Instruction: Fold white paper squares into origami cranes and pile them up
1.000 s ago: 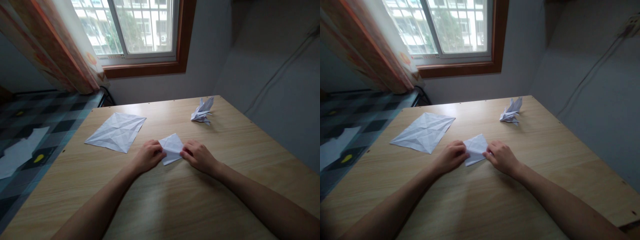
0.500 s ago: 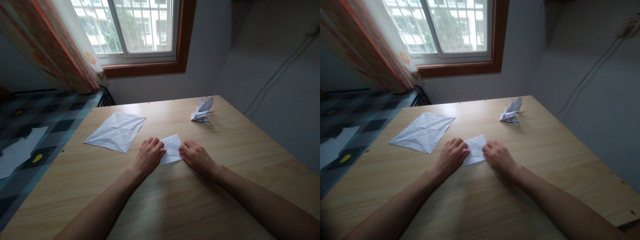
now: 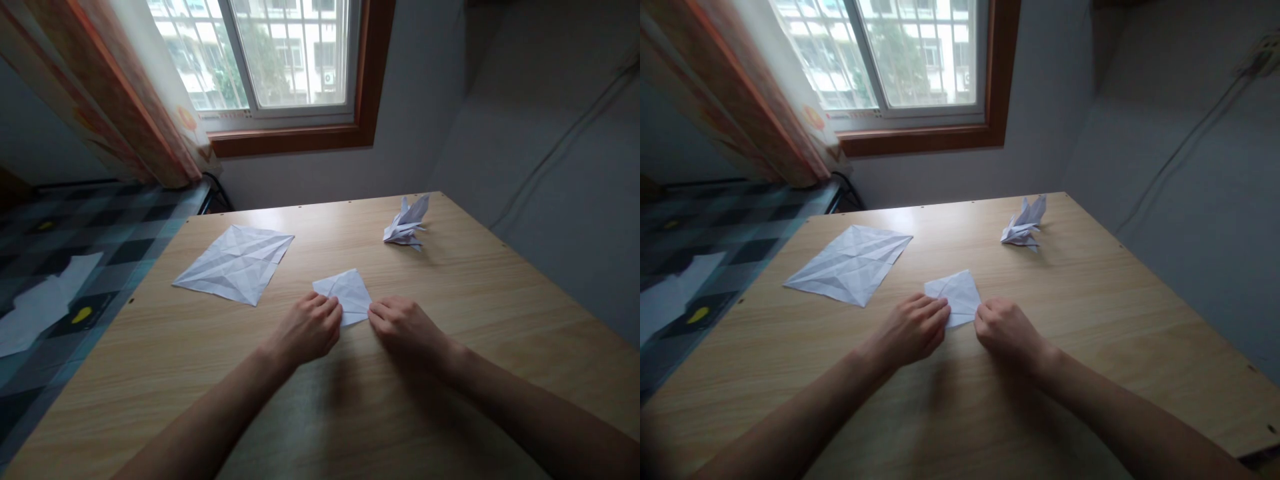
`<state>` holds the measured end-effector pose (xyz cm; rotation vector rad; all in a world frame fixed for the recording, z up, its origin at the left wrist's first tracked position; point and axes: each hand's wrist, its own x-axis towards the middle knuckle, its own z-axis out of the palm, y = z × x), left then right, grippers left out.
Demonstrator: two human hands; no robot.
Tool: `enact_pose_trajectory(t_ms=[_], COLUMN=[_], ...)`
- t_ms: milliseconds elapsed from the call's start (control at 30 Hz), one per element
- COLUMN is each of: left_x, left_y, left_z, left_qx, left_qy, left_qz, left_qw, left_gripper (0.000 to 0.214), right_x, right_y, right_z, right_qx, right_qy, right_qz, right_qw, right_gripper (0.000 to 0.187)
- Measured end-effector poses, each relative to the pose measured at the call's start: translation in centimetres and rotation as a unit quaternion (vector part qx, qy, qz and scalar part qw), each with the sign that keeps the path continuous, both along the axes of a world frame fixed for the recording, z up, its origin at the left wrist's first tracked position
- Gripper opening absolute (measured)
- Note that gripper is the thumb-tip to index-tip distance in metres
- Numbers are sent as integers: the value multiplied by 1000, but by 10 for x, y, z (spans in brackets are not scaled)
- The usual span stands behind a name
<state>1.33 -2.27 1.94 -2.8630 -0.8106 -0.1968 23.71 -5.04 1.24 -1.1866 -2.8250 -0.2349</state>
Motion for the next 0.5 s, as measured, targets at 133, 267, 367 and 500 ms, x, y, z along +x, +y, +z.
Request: enact_pose_trajectory(t_ms=[133,267,367,500], left_x=[6,5,1,-3], left_y=[-5,0,5,8], left_z=[0,-6,-11,-12], left_qx=[3,-40,-85,-130], left_qy=[-19,-67,-98,-100], left_qz=[38,78,97,108], left_qw=[999,994,987,980], left_gripper=[37,26,22,23], right_x=[-4,-14,-21,-16], right_y=[-4,-12,-15,-7], right_z=[6,2,-5,-14], right_qx=[13,16,2,-1], right_qy=[-7,48,129,247], right_qz=[24,86,152,165], right_qw=[1000,995,980,955], right_gripper=[19,16,15,20])
